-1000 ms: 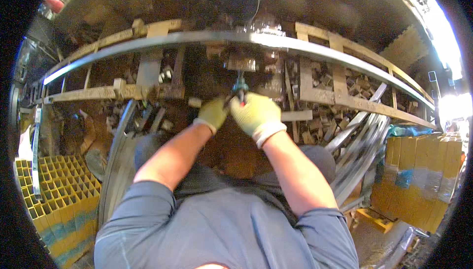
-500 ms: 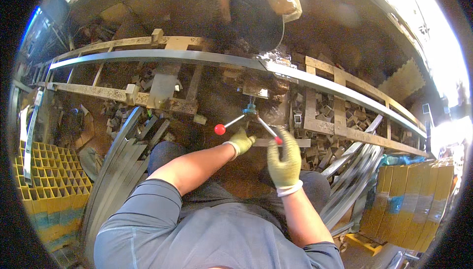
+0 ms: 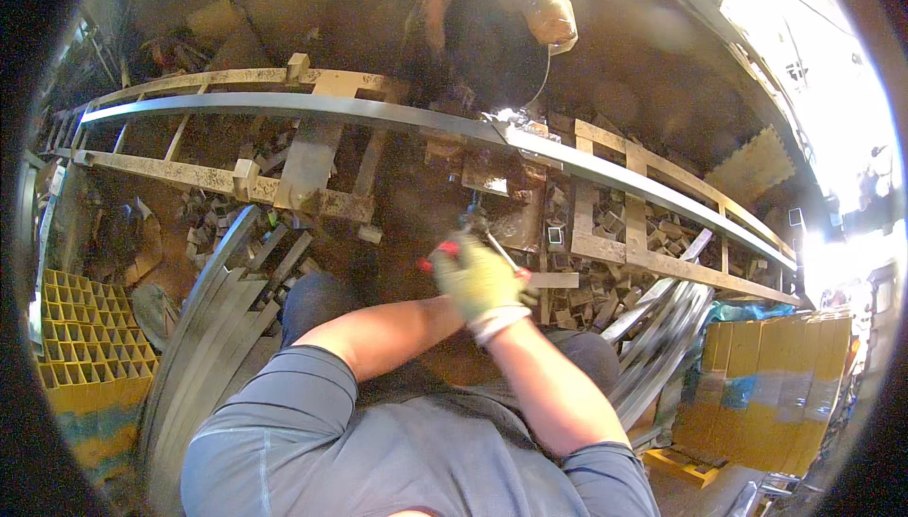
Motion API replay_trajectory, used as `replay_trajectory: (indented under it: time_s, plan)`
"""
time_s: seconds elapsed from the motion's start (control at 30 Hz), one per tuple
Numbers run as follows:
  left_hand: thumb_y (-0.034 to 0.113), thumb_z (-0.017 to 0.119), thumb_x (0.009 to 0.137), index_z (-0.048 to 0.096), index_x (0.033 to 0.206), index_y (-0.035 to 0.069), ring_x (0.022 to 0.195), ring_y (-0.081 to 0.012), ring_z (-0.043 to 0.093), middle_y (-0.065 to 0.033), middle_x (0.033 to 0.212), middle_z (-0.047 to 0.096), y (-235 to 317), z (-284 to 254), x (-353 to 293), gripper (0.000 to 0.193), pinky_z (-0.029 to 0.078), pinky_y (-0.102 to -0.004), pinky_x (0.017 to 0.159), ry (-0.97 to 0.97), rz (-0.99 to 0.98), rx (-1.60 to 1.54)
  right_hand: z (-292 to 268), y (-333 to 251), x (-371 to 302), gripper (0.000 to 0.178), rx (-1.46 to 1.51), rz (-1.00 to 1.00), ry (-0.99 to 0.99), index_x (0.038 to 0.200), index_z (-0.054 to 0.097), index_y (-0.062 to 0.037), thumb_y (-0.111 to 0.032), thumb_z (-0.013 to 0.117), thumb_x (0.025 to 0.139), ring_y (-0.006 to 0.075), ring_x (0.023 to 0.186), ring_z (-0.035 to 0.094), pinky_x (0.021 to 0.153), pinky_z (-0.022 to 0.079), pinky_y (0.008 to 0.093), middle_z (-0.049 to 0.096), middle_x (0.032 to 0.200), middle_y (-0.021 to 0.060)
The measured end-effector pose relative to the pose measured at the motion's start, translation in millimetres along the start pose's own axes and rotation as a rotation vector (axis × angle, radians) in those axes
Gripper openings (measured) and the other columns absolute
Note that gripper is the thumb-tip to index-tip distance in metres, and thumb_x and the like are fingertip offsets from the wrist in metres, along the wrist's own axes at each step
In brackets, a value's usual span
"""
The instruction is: The person repeatedly positions long metal bars under a chop saw, secures them with a clamp, and cuts them. After each cut, the person removes the cut piece and places it aside, then retrieves another bar to repeat the process.
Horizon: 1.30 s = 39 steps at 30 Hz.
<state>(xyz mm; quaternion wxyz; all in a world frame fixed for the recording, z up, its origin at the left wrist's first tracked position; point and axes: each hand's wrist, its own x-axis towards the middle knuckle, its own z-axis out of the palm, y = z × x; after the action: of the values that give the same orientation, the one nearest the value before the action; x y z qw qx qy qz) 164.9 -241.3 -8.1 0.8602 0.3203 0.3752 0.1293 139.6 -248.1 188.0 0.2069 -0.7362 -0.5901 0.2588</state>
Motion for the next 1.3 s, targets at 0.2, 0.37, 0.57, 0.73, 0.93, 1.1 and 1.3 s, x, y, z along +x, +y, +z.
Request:
replay_trajectory:
  time_s: [0.2, 0.37, 0.57, 0.73, 0.93, 1.1, 1.3]
  plan:
    - [0.038, 0.08, 0.108, 0.066, 0.142, 0.007, 0.122, -0.0332, 0.077, -0.0175, 0.131, 0.078, 62.6, -7.0, -71.8, 0.048, 0.062, -0.0463, 0.101, -0.259, 0.09, 0.412, 36.3, -60.9, 3.1, 0.046, 0.196, -0.384, -0.228, 0.149, 0.071, -0.012, -0.038, 0.065, 0.111, 0.0435, 0.118, 0.079, 0.104, 0.061, 0.0507, 0.082, 0.125, 0.0223]
    - [0.038, 0.071, 0.111, 0.076, 0.133, 0.006, 0.117, -0.0316, 0.077, -0.0145, 0.132, 0.081, 141.0, -88.7, -132.6, 0.039, 0.062, -0.0451, 0.1, -0.327, 0.335, 1.154, -17.2, -39.8, -16.6, 0.037, 0.767, -0.35, -0.048, 0.15, 0.069, 0.0031, -0.006, 0.065, 0.114, 0.021, 0.121, 0.077, 0.105, 0.062, 0.0374, 0.081, 0.128, 0.0159]
    - [0.037, 0.079, 0.106, 0.082, 0.121, 0.011, 0.082, -0.0237, 0.075, -0.0096, 0.123, 0.082, 259.0, -210.7, -146.3, 0.03, 0.059, -0.0413, 0.075, 0.599, 0.639, -0.193, -19.0, 3.6, -20.1, 0.031, 0.942, -0.093, 0.168, 0.146, 0.072, 0.0022, -0.009, 0.064, 0.118, 0.0151, 0.108, 0.076, 0.097, 0.062, 0.0313, 0.082, 0.125, 0.0102]
    - [0.044, 0.088, 0.103, 0.07, 0.147, 0.004, 0.12, -0.0318, 0.074, -0.0142, 0.136, 0.075, 274.8, -241.0, -123.3, 0.062, 0.059, -0.0504, 0.093, 0.844, 0.483, -0.468, 14.5, 33.6, -25.8, 0.032, 0.823, -0.059, 0.039, 0.145, 0.073, 0.0025, -0.011, 0.067, 0.116, 0.0157, 0.115, 0.077, 0.105, 0.059, 0.0304, 0.082, 0.126, 0.0106]
    - [0.041, 0.085, 0.106, 0.07, 0.132, 0.004, 0.082, -0.0246, 0.081, -0.0169, 0.114, 0.081, 285.9, -207.9, -99.6, 0.047, 0.05, -0.0316, 0.055, 0.91, 0.445, -0.488, 19.9, 33.2, -10.4, 0.036, 0.655, -0.076, 0.042, 0.147, 0.074, -0.0009, -0.016, 0.071, 0.115, 0.0088, 0.106, 0.07, 0.095, 0.056, 0.0252, 0.08, 0.122, 0.0027]
    - [0.02, 0.089, 0.103, 0.069, 0.132, 0.004, 0.097, -0.0249, 0.08, -0.0132, 0.125, 0.078, 284.9, -227.8, -66.0, 0.039, 0.059, -0.0374, 0.074, 0.898, 0.584, -0.642, 10.3, 8.8, 5.6, 0.028, 0.666, 0.007, 0.0, 0.135, 0.079, 0.0015, -0.01, 0.07, 0.111, 0.0193, 0.114, 0.074, 0.102, 0.058, 0.0342, 0.08, 0.125, 0.0106]
    - [0.014, 0.092, 0.097, 0.069, 0.138, -0.002, 0.101, -0.027, 0.072, -0.0116, 0.12, 0.077, 301.6, -208.2, -68.9, 0.049, 0.06, -0.0464, 0.093, 0.877, 0.742, -0.697, 2.7, 8.7, 27.1, 0.032, 0.648, -0.112, 0.009, 0.143, 0.075, 0.0008, -0.012, 0.071, 0.114, 0.017, 0.114, 0.076, 0.102, 0.059, 0.0318, 0.082, 0.126, 0.0101]
